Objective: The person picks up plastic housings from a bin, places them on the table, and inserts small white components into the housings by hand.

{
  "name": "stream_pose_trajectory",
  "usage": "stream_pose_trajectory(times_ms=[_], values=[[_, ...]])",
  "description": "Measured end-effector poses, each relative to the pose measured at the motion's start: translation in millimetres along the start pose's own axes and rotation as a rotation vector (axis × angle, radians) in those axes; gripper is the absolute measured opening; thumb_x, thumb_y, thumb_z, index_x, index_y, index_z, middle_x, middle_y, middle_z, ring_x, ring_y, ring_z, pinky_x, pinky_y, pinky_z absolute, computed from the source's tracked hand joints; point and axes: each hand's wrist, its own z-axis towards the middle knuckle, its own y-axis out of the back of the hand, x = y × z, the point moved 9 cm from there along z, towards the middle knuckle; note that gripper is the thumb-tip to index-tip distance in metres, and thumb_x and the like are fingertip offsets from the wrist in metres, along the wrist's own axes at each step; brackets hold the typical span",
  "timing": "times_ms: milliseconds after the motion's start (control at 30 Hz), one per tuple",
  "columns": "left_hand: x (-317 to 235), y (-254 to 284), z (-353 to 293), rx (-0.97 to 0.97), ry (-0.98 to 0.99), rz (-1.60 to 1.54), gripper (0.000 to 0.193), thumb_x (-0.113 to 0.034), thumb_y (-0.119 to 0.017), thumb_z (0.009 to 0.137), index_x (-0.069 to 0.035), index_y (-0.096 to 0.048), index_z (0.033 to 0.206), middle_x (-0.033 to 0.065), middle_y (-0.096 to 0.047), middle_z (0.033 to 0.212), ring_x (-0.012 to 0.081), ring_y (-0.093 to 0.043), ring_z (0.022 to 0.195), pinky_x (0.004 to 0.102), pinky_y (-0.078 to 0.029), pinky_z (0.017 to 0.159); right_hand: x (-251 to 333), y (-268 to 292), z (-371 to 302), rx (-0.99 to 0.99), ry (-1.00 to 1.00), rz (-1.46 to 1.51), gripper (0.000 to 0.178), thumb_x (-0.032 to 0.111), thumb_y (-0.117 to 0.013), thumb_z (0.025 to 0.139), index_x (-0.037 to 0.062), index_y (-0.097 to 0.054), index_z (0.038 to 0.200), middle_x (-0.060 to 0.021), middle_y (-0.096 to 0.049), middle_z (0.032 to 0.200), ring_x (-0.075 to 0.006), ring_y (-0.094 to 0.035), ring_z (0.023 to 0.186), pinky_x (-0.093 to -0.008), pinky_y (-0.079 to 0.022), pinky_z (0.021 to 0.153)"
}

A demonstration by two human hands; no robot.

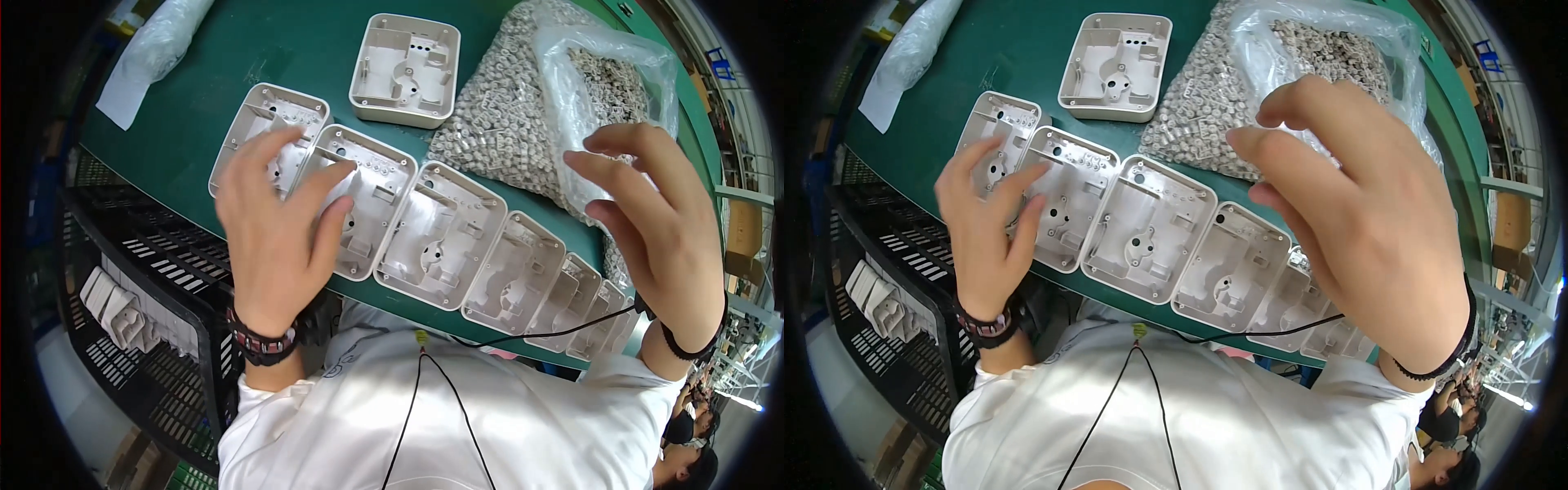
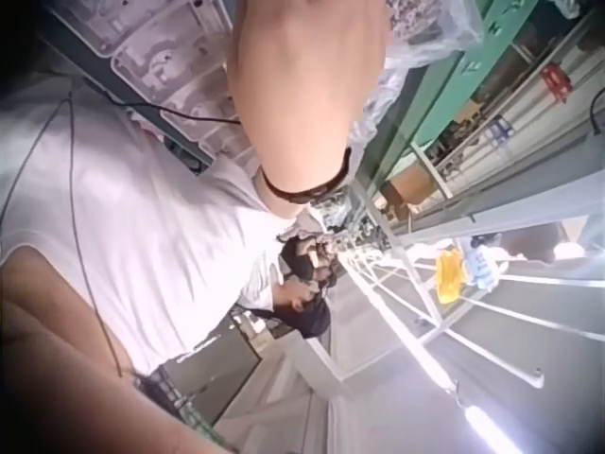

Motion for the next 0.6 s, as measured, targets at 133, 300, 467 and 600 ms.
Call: stream_pose_trajectory(times_ms=[133,300,467,600], values=[[-13,-42,8,0.3,-0.17,0.211,0.018,-0.011,-0.064,0.074,-0.012,-0.067,0.092,0.0141,-0.049,0.117,0.0311,-0.044,0.109,0.0415,-0.036,0.089,-21,25,-20,-0.169,-0.083,0.045,0.024,-0.004,-0.058,0.076,-0.001,-0.058,0.1,-0.0141,-0.055,0.096,-0.0279,-0.057,0.086,-0.0311,-0.045,0.071],[-16,-62,10,0.424,-0.187,0.189,0.023,-0.013,-0.066,0.071,-0.013,-0.066,0.095,0.0136,-0.049,0.119,0.0309,-0.044,0.113,0.041,-0.037,0.089,-63,37,-63,-0.234,-0.196,-0.045,0.014,-0.004,-0.053,0.083,-0.0014,-0.058,0.097,-0.0139,-0.055,0.096,-0.0252,-0.056,0.088,-0.0287,-0.044,0.072],[-23,-70,16,0.492,-0.183,0.212,0.025,-0.012,-0.066,0.071,-0.013,-0.066,0.096,0.0136,-0.049,0.117,0.0308,-0.044,0.112,0.0403,-0.037,0.088,-90,51,-100,-0.373,-0.163,-0.086,0.008,-0.002,-0.054,0.084,-0.0024,-0.059,0.09,-0.0131,-0.056,0.091,-0.023,-0.056,0.079,-0.0284,-0.044,0.068],[-26,-74,19,0.515,-0.214,0.224,0.025,-0.011,-0.065,0.071,-0.013,-0.065,0.096,0.014,-0.049,0.115,0.0307,-0.045,0.11,0.0403,-0.037,0.087,-115,48,-116,-0.385,-0.273,0.014,0.009,0.002,-0.054,0.085,-0.003,-0.057,0.091,-0.0129,-0.055,0.089,-0.0247,-0.056,0.082,-0.0287,-0.043,0.07]])
